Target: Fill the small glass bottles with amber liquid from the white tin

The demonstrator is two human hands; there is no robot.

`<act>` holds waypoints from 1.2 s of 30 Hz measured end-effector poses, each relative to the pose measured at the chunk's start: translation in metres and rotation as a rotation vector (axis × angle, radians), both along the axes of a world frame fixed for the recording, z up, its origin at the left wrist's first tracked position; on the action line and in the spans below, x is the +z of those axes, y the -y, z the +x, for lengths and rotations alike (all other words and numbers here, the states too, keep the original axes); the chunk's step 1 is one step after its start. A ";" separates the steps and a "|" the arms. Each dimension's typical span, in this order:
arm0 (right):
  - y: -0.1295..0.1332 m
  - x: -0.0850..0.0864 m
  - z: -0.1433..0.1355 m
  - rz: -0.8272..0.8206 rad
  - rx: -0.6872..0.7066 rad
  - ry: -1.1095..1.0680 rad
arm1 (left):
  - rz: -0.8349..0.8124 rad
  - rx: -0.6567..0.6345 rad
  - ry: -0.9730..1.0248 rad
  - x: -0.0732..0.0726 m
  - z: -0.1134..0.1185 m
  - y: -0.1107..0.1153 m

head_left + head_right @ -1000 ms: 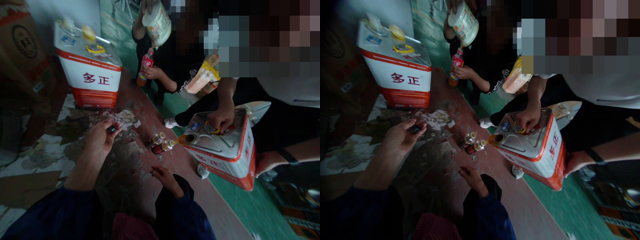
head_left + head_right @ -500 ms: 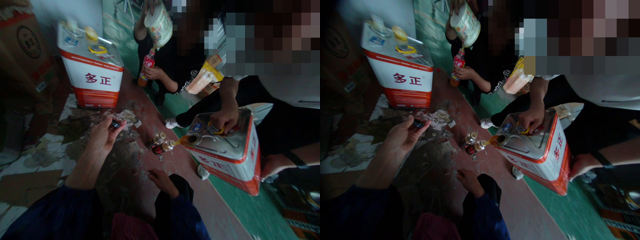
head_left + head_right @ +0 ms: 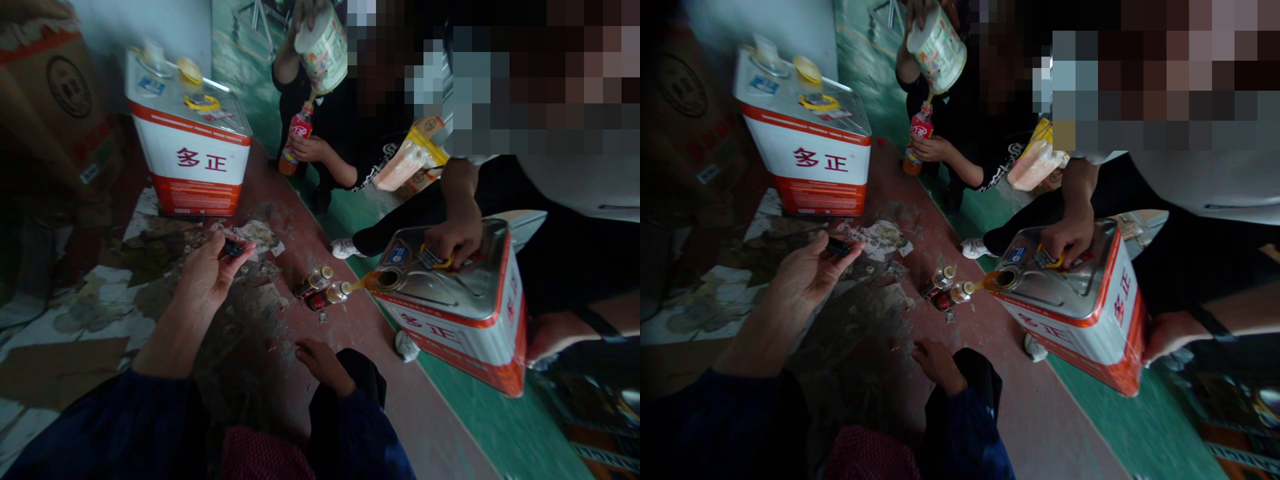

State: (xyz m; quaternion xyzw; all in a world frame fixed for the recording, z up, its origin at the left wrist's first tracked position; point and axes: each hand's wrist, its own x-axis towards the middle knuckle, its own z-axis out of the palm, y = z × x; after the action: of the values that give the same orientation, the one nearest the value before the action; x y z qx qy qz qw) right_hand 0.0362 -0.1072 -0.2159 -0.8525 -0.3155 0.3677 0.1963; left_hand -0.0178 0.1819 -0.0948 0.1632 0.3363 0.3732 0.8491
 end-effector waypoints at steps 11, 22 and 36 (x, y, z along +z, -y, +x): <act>-0.001 0.001 -0.001 -0.035 0.018 0.025 | 0.021 -0.036 -0.024 0.003 -0.003 -0.001; 0.001 -0.010 0.000 -0.033 0.014 0.059 | 0.038 -0.026 -0.028 0.000 -0.002 0.000; -0.003 -0.008 -0.001 0.020 -0.045 0.080 | 0.020 -0.056 -0.062 0.002 -0.001 0.000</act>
State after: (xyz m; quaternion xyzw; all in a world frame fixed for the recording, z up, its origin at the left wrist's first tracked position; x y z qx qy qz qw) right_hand 0.0355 -0.1045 -0.2239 -0.8714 -0.3077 0.3254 0.2002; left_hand -0.0192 0.1819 -0.0930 0.1924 0.3540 0.3476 0.8467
